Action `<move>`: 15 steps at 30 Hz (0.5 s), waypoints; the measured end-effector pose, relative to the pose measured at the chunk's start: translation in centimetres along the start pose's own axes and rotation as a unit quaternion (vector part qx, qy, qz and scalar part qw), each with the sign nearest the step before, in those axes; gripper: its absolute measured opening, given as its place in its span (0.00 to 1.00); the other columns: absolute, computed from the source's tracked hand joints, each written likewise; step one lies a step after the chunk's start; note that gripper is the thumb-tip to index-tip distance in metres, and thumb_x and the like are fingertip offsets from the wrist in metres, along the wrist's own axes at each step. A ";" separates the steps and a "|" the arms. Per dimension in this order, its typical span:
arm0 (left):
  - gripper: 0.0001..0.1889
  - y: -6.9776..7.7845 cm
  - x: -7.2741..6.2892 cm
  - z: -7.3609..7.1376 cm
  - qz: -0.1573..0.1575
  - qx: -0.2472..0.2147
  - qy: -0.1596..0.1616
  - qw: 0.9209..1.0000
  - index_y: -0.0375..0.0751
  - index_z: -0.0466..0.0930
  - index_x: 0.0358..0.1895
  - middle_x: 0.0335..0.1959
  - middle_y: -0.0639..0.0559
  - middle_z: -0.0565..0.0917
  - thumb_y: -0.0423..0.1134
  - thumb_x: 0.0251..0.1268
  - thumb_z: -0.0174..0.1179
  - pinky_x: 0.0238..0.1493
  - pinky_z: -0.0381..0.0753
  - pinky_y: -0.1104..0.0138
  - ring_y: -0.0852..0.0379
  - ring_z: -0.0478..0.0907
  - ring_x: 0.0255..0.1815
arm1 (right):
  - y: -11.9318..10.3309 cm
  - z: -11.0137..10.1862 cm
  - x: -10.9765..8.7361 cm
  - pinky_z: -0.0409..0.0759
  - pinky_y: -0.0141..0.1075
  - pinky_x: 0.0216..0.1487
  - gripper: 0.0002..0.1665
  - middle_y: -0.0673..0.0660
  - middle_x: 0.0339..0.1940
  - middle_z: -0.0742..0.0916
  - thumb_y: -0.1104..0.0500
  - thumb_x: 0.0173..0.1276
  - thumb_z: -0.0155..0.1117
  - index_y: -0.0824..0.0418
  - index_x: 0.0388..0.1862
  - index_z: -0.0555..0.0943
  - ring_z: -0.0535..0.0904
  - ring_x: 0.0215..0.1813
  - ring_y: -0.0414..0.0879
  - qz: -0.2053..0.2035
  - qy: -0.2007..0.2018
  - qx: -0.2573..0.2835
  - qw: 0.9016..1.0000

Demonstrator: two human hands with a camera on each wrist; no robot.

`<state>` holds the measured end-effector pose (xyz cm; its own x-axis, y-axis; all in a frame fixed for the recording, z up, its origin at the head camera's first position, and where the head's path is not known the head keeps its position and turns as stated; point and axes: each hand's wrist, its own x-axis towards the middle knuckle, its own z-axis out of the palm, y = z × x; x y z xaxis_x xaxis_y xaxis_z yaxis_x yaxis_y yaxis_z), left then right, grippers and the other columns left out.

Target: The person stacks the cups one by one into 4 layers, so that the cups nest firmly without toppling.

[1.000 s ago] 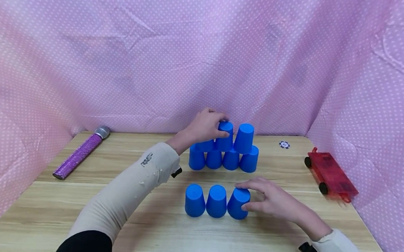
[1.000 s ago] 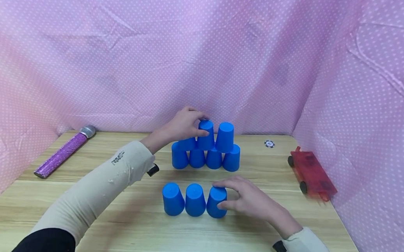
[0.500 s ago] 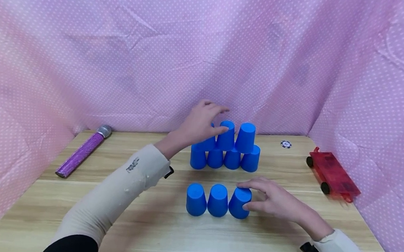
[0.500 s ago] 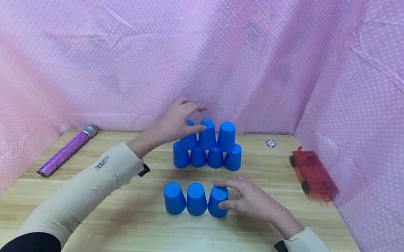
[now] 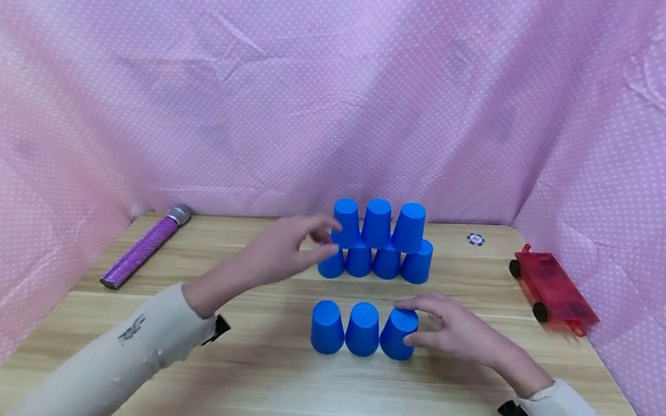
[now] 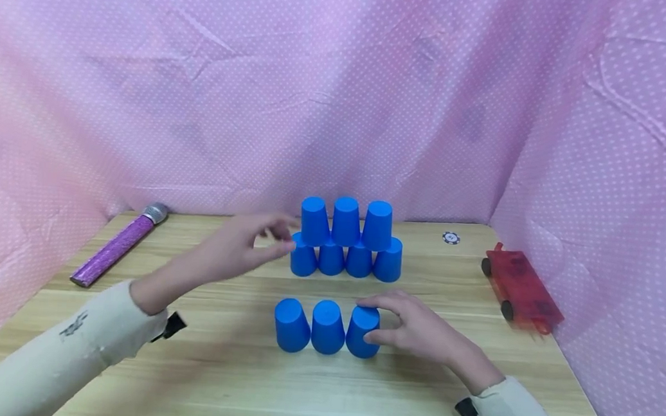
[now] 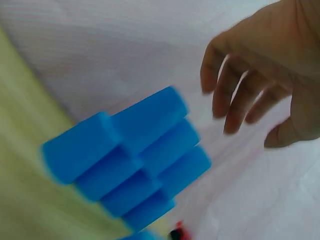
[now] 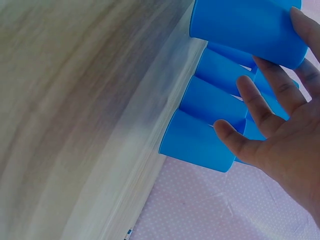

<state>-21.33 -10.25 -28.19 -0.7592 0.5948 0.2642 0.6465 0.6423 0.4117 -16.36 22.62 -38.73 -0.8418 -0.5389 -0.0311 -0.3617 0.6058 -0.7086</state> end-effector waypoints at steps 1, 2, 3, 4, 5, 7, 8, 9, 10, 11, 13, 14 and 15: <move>0.19 -0.2 -0.8 0.3 -0.014 -0.009 -0.032 0.999 0.51 0.78 0.62 0.46 0.57 0.87 0.48 0.71 0.62 0.46 0.83 0.63 0.58 0.83 0.49 | 0.0 0.0 0.0 0.81 0.57 0.58 0.32 0.54 0.64 0.82 0.41 0.64 0.71 0.45 0.66 0.78 0.76 0.66 0.58 -0.002 0.002 -0.003 1.000; 0.20 -0.5 -1.6 0.7 -0.028 -0.014 -0.062 0.998 0.52 0.77 0.63 0.48 0.58 0.86 0.50 0.71 0.61 0.47 0.83 0.63 0.58 0.82 0.51 | 0.0 0.0 0.0 0.81 0.57 0.58 0.32 0.54 0.64 0.82 0.41 0.64 0.71 0.45 0.66 0.78 0.76 0.66 0.59 -0.003 0.004 -0.005 1.000; 0.22 -0.8 -2.3 1.1 -0.040 -0.017 -0.088 0.995 0.54 0.76 0.64 0.50 0.58 0.86 0.52 0.71 0.61 0.48 0.83 0.62 0.58 0.81 0.53 | 0.1 0.0 0.0 0.81 0.57 0.58 0.32 0.54 0.64 0.82 0.41 0.64 0.71 0.45 0.66 0.78 0.77 0.66 0.58 -0.005 0.007 -0.007 1.000; 0.23 -1.1 -2.9 1.5 -0.046 -0.022 -0.109 0.993 0.54 0.75 0.65 0.52 0.58 0.85 0.54 0.70 0.61 0.49 0.84 0.61 0.57 0.81 0.55 | 0.1 0.0 0.0 0.81 0.57 0.58 0.32 0.54 0.64 0.82 0.41 0.64 0.71 0.46 0.66 0.78 0.77 0.66 0.59 -0.006 0.010 -0.009 1.000; 0.25 -1.4 -3.4 1.9 -0.057 -0.028 -0.127 0.990 0.55 0.74 0.66 0.54 0.58 0.85 0.56 0.69 0.62 0.52 0.83 0.59 0.57 0.80 0.57 | 0.1 0.0 -0.1 0.81 0.57 0.58 0.33 0.55 0.64 0.82 0.41 0.64 0.71 0.46 0.66 0.78 0.77 0.66 0.59 -0.006 0.012 -0.011 1.000; 0.30 -1.9 -4.4 2.7 -0.081 -0.045 -0.151 0.984 0.58 0.72 0.69 0.57 0.59 0.83 0.60 0.66 0.62 0.55 0.83 0.57 0.57 0.78 0.60 | 0.1 0.0 -0.1 0.80 0.58 0.59 0.33 0.55 0.64 0.82 0.41 0.64 0.71 0.48 0.66 0.78 0.76 0.66 0.60 -0.006 0.014 -0.012 1.000; 0.32 -2.1 -4.8 3.1 -0.087 -0.055 -0.157 0.982 0.58 0.70 0.70 0.59 0.58 0.82 0.61 0.65 0.63 0.57 0.82 0.55 0.55 0.77 0.62 | 0.1 0.0 -0.1 0.80 0.58 0.59 0.34 0.55 0.64 0.82 0.41 0.64 0.71 0.49 0.67 0.78 0.76 0.66 0.60 -0.004 0.012 -0.011 1.000; 0.33 -2.4 -5.2 3.5 -0.095 -0.069 -0.160 0.980 0.58 0.69 0.71 0.60 0.57 0.82 0.62 0.64 0.63 0.58 0.82 0.53 0.54 0.77 0.63 | 0.0 0.0 -0.1 0.80 0.59 0.59 0.34 0.56 0.64 0.82 0.40 0.64 0.71 0.49 0.67 0.78 0.76 0.66 0.60 -0.003 0.012 -0.011 1.000; 0.35 -2.7 -5.5 4.0 -0.101 -0.085 -0.161 0.978 0.58 0.68 0.72 0.62 0.56 0.81 0.62 0.64 0.64 0.59 0.81 0.51 0.53 0.76 0.65 | 0.0 0.0 -0.1 0.80 0.59 0.58 0.35 0.56 0.65 0.82 0.40 0.64 0.71 0.50 0.67 0.78 0.76 0.66 0.61 0.000 0.010 -0.009 1.000; 0.36 -2.9 -5.8 4.4 -0.107 -0.095 -0.160 0.977 0.59 0.68 0.72 0.63 0.57 0.80 0.63 0.63 0.64 0.60 0.80 0.50 0.53 0.75 0.66 | 0.0 0.0 -0.1 0.80 0.60 0.59 0.35 0.56 0.65 0.82 0.40 0.64 0.70 0.50 0.67 0.77 0.76 0.67 0.61 0.001 0.010 -0.010 1.000; 0.38 -3.3 -6.3 5.2 -0.111 -0.111 -0.157 0.975 0.60 0.66 0.73 0.66 0.58 0.78 0.63 0.61 0.65 0.62 0.78 0.48 0.53 0.73 0.68 | -0.1 0.0 -0.1 0.79 0.61 0.59 0.34 0.55 0.65 0.82 0.40 0.64 0.70 0.49 0.67 0.78 0.76 0.67 0.61 0.004 0.010 -0.010 1.000; 0.38 -3.4 -6.5 5.7 -0.110 -0.116 -0.154 0.975 0.60 0.66 0.74 0.67 0.59 0.78 0.63 0.61 0.66 0.64 0.77 0.48 0.53 0.72 0.69 | -0.1 0.0 -0.1 0.79 0.62 0.59 0.34 0.55 0.65 0.82 0.40 0.64 0.71 0.48 0.67 0.78 0.75 0.67 0.61 0.006 0.010 -0.009 1.000; 0.38 -3.5 -6.7 6.0 -0.109 -0.117 -0.151 0.975 0.61 0.66 0.74 0.67 0.60 0.77 0.64 0.60 0.66 0.64 0.77 0.48 0.54 0.72 0.69 | -0.1 0.0 -0.1 0.78 0.63 0.59 0.34 0.55 0.65 0.82 0.40 0.64 0.71 0.48 0.67 0.78 0.75 0.68 0.61 0.006 0.010 -0.009 1.000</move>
<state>-18.08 -13.55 -36.67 -0.7967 0.5949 -0.1067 0.4104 0.6621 0.6271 -16.24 22.59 -38.67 -0.8541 -0.5195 -0.0251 -0.3582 0.6225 -0.6958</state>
